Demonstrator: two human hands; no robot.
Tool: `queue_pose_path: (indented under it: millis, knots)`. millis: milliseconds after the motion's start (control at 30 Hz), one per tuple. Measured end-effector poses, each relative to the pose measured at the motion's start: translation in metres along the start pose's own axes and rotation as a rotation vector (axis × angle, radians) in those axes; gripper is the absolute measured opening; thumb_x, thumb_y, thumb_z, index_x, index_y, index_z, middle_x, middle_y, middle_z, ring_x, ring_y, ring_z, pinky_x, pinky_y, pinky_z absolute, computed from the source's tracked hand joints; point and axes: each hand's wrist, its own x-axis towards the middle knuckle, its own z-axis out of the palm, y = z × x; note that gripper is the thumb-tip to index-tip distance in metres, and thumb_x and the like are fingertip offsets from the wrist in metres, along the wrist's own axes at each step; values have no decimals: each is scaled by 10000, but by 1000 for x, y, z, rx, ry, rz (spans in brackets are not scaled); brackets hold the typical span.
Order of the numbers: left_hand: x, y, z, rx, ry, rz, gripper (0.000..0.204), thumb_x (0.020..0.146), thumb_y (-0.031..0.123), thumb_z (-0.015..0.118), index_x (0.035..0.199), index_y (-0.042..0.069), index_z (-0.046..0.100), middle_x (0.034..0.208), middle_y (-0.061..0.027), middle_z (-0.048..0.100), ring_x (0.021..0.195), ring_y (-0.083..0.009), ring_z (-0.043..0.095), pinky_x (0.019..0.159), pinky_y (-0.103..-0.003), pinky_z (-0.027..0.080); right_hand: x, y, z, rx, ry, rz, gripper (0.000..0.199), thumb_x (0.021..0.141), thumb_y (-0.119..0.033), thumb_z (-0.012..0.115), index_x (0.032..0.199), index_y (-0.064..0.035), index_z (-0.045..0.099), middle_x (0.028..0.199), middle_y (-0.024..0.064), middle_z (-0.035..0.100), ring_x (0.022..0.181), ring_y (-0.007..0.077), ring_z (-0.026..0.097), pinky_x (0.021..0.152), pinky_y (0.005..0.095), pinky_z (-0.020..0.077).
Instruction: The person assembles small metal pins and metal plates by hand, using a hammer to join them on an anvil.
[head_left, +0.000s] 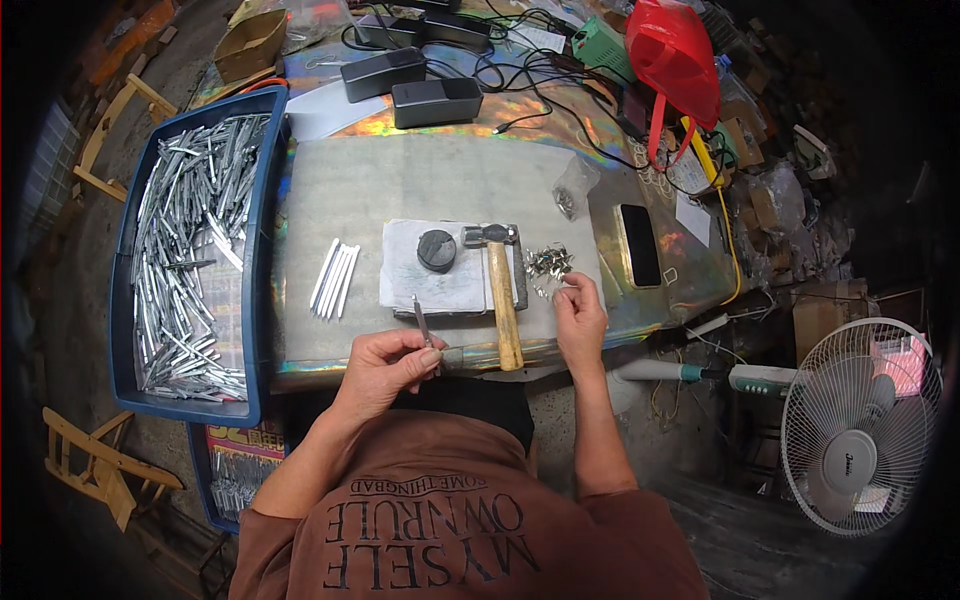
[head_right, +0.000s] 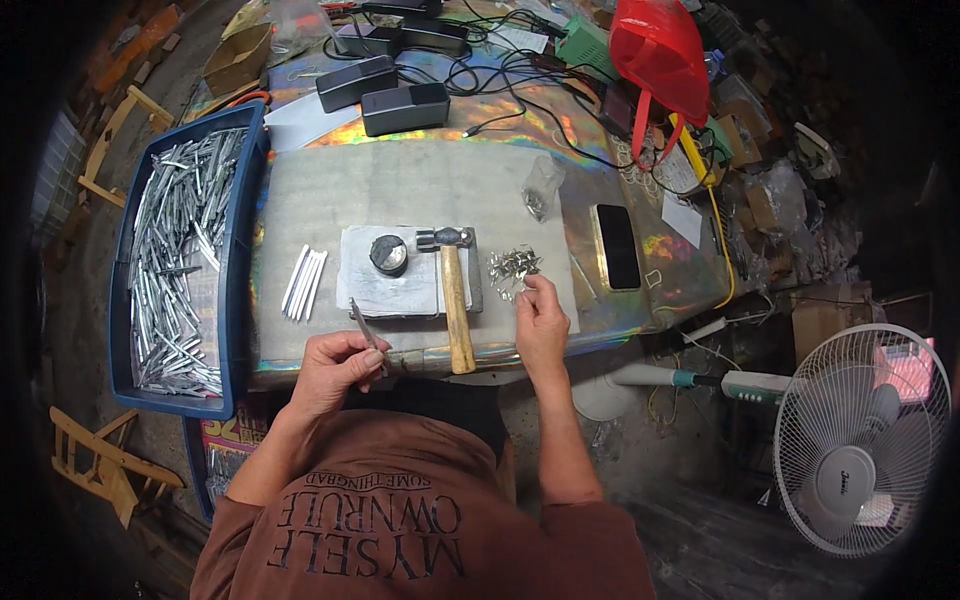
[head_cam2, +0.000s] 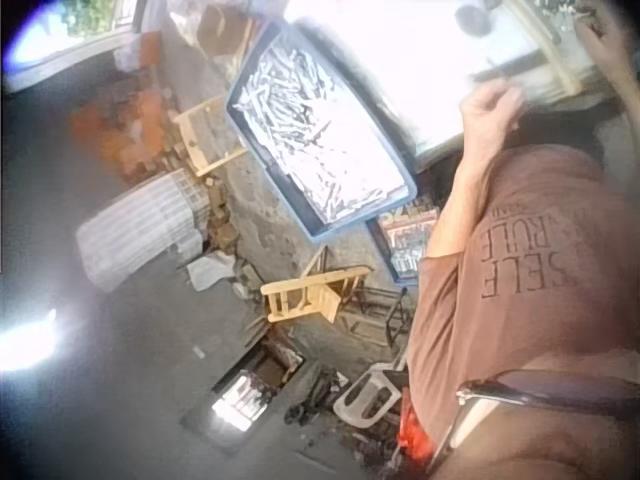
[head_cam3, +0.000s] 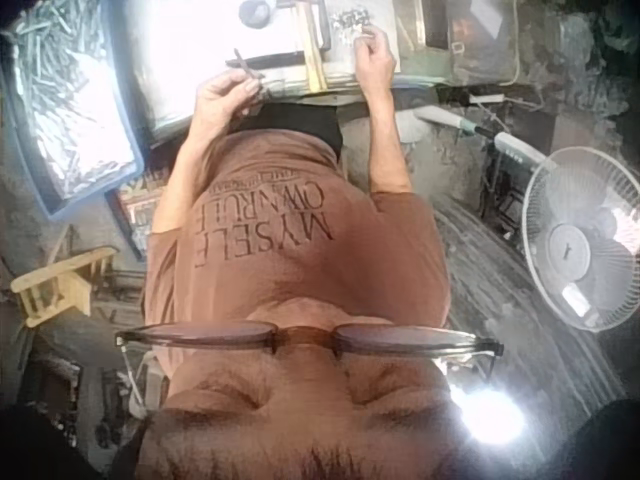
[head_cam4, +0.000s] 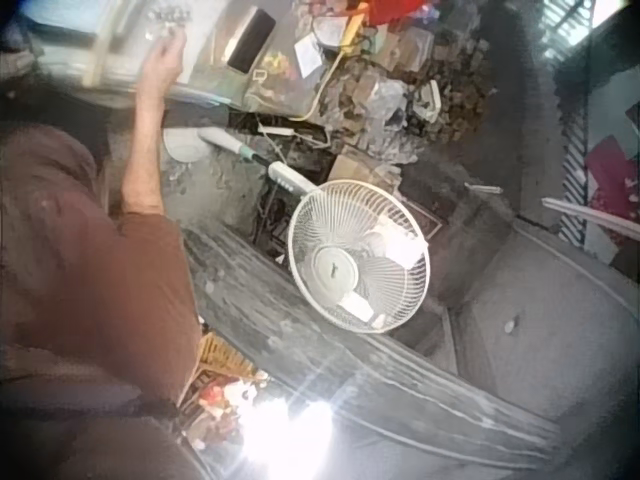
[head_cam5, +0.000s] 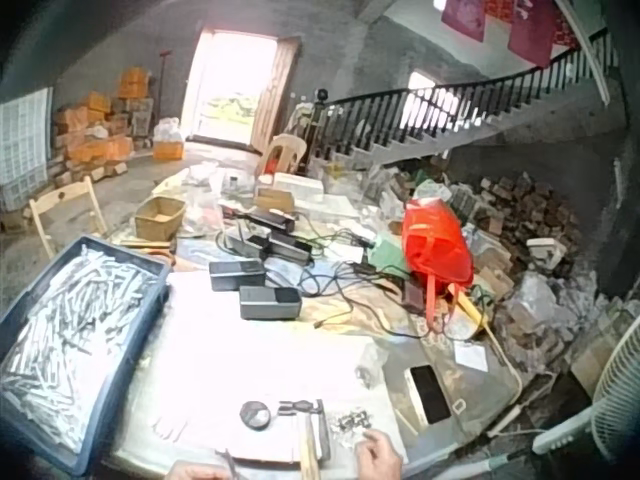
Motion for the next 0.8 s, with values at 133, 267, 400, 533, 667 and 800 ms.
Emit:
queue_pose_path:
  millis: [133,267,400,533,667,800]
  knots:
    - [5,-1,3,-3,30,-5,154,766,109,585,866,-8,586,654,-29,551,525,-55,468,445,-159,373,-17,-31,-3,323,-51,6,214,786,-19,488,995,-20,443,670,26,516,645,53,464,575,204,388]
    - [10,-1,9,-135,33,-9,175,757,92,585,895,-9,546,703,-76,575,582,-99,531,453,-183,411,-44,-76,0,660,-250,24,270,805,17,462,1053,-4,360,754,25,502,665,51,459,608,173,383]
    - [12,0,12,-249,22,-58,145,767,86,572,885,7,541,720,-87,578,590,-107,542,459,-182,428,-57,-95,11,835,-382,141,283,802,32,461,1057,-13,346,757,28,504,699,61,483,642,185,397]
    - [10,-1,14,-349,10,-59,125,774,91,565,864,10,533,726,-89,577,586,-107,540,458,-185,428,-62,-98,19,945,-490,218,286,808,19,460,1062,-22,336,757,38,511,699,67,483,651,186,395]
    - [8,-2,14,-395,3,-48,148,782,128,567,869,12,540,727,-66,579,599,-83,525,468,-172,417,-65,-97,22,972,-501,219,286,810,16,460,1062,-26,332,752,42,514,689,63,474,628,183,387]
    - [8,-4,14,-396,7,-49,147,785,136,564,866,16,539,730,-64,579,598,-80,524,471,-172,417,-66,-97,24,968,-513,224,283,811,15,459,1060,-31,332,742,44,519,668,59,464,606,178,377]
